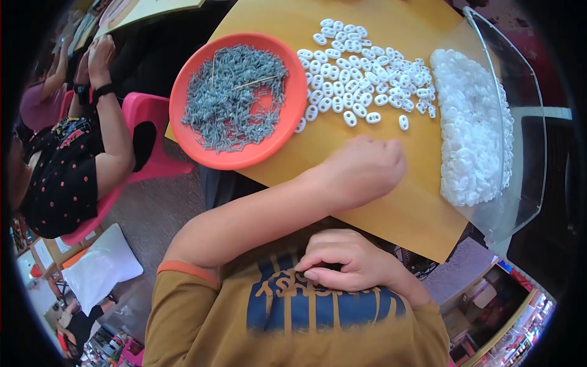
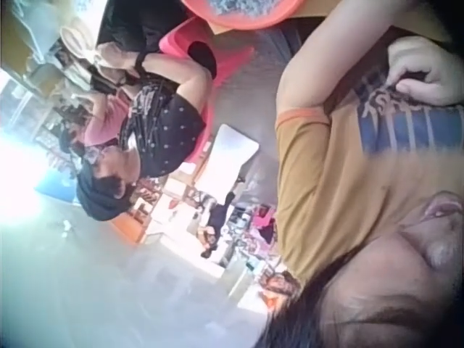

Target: Assembling small white plastic components with internal metal springs by hand.

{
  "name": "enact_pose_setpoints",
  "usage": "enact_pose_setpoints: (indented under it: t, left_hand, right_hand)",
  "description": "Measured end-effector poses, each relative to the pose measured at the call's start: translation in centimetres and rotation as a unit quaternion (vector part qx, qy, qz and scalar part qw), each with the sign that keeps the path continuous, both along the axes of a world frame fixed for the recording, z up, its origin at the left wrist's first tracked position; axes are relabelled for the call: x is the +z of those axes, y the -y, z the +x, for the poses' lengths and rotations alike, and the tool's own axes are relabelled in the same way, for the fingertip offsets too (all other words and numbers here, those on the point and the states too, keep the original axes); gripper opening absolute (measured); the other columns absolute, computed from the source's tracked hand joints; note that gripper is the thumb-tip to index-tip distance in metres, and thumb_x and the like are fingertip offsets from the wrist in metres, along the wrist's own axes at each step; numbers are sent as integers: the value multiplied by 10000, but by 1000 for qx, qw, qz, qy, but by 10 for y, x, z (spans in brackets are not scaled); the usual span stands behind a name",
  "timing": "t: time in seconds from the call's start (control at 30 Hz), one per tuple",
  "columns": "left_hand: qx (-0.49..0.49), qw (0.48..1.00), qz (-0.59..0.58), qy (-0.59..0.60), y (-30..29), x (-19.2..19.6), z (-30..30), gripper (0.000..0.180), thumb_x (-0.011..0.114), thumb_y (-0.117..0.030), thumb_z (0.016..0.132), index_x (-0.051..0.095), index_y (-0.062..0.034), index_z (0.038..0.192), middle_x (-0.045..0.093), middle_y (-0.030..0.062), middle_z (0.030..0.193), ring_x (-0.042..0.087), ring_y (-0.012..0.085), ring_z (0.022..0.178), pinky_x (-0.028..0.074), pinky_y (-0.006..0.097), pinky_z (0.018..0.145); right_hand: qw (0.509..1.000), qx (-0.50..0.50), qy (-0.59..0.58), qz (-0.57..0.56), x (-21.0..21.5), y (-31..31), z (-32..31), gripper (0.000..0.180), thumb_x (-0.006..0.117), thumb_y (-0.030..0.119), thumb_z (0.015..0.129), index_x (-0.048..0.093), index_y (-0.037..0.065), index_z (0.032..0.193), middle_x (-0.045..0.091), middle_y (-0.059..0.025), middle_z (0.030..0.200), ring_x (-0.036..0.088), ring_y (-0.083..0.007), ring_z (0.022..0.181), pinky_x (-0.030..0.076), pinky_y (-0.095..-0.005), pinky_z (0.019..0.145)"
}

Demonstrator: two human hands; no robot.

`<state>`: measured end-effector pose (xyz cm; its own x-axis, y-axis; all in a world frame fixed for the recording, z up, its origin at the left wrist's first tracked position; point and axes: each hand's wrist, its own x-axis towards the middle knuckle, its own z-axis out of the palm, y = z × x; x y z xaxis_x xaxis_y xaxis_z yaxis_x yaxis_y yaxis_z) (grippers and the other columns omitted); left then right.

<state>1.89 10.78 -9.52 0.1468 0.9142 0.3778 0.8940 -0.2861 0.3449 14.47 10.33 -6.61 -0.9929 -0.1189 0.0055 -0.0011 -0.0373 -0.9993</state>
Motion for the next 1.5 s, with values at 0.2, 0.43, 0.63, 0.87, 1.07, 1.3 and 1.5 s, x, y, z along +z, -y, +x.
enact_pose_setpoints:
  t: [0.2,0.43,0.63,0.87,1.07,1.3,1.5]
  left_hand:
    - [109,979,10,173,75,-1,-15,148,595,-53,643,543,-28,779,511,86,712,535,233,586,443,304,506]
    - [218,755,-71,614,131,27,-18,97,555,-11,781,555,-10,878,552,39,724,505,111,537,404,202,486]
    - [166,384,-102,902,135,35,-22,116,508,-87,851,508,-4,932,553,39,760,447,52,488,356,164,441]
    - [147,393,-73,905,139,33,-20,138,514,-68,846,489,-5,966,553,47,788,457,51,504,358,158,445]
    - [156,429,-63,888,146,32,-20,148,506,-49,849,493,3,987,553,39,800,471,46,530,367,152,456]
    - [134,455,-72,877,152,30,-24,217,516,-37,847,495,16,1056,556,38,850,490,38,580,404,147,502]
    - [143,595,-32,790,153,25,-24,215,557,4,809,531,18,1022,555,42,857,512,53,651,406,161,571]
  right_hand:
    - [999,-50,1,12,17,-15,-8,99,590,23,736,612,28,833,539,-61,669,523,-198,607,407,-293,563]
    - [973,-193,-2,124,25,-18,-30,223,605,-18,721,601,24,940,531,-52,699,511,-155,622,401,-257,562]
    - [960,-230,-52,154,22,2,-48,301,626,-40,702,581,31,991,551,-58,781,530,-173,677,433,-266,594]
    - [931,-269,-103,225,18,10,-50,320,664,-56,652,594,27,952,581,-82,791,567,-203,705,456,-277,564]
    - [934,-265,-97,219,15,13,-53,317,671,-57,641,598,30,936,578,-87,803,569,-198,694,457,-273,564]
    - [946,-253,-93,182,13,12,-56,280,660,-60,667,599,25,926,570,-91,825,568,-187,704,456,-264,581]
    - [958,-240,-65,142,11,8,-56,165,633,-28,729,598,9,886,575,-90,791,560,-165,677,447,-247,584]
